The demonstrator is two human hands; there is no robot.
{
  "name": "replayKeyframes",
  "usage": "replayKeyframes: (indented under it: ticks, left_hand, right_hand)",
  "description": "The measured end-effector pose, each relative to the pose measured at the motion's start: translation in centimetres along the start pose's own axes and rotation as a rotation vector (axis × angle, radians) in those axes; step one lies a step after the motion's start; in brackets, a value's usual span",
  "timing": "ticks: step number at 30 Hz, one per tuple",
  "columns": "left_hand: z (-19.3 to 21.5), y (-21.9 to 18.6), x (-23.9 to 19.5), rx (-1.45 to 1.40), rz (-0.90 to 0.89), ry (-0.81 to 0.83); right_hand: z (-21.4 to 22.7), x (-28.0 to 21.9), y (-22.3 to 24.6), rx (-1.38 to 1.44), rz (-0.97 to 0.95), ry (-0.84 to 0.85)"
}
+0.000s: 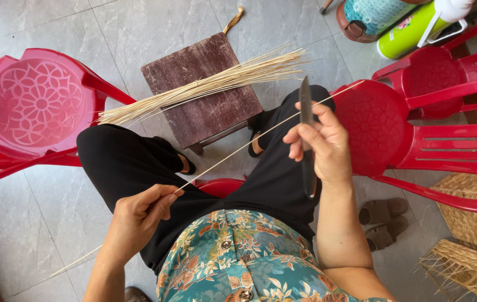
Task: The person sits cross-legged on a red plastic chair and uses a knife to shave thin strips from individual bamboo sticks. They hold each stick with the left hand and draw the knife along its length with the right hand, repeating the process for multiple sticks.
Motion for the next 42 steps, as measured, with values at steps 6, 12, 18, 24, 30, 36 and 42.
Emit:
replayKeyframes:
  ticks: [6, 12, 18, 24, 30, 36, 42]
  left_hand:
    - [2.5, 1.4, -1.5, 0.061, 0.02, -0.04]
    - [4.2, 1.5, -2.0, 0.027, -0.011, -0.18]
    - [0.2, -0.1, -0.1, -0.111, -0.106, -0.107]
    - [-3.5, -1.5, 1.3, -0.078, -0.065, 0.078]
    - [-2.7, -0.8, 0.8, -0.069, -0.007, 0.042]
    - [-1.5, 0.2, 0.0, -0.037, 0.028, 0.039]
    - [0.3, 0.7, -0.7, -0.008, 0.093, -0.004]
  right_hand:
    - [3.8, -0.5, -0.3, -0.012, 0.008, -0.176]
    - [6.2, -1.0, 1.1, 0.024, 0.106, -0.267]
    - [-2.7, -3.1, 1.1, -0.002, -0.013, 0.319]
    - [-9.5, -4.4, 0.1, -0.116, -0.164, 0.566]
    - [-7.2, -3.0, -0.9, -0.016, -0.082, 0.324]
    - [-2.3, -1.2, -1.5, -0.045, -0.05, 0.065]
    - [2.9, -1.0, -1.2, -0.105, 0.027, -0.186]
Point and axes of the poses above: each hand's wrist, its own x-axis towards the middle knuckle, its own z-axis out of the back of the hand, y = z × x, the point moved 2 cm from there along x, towards the middle knuckle, and after that the axes turned 15 degrees about -x, right-handed, at the moved point
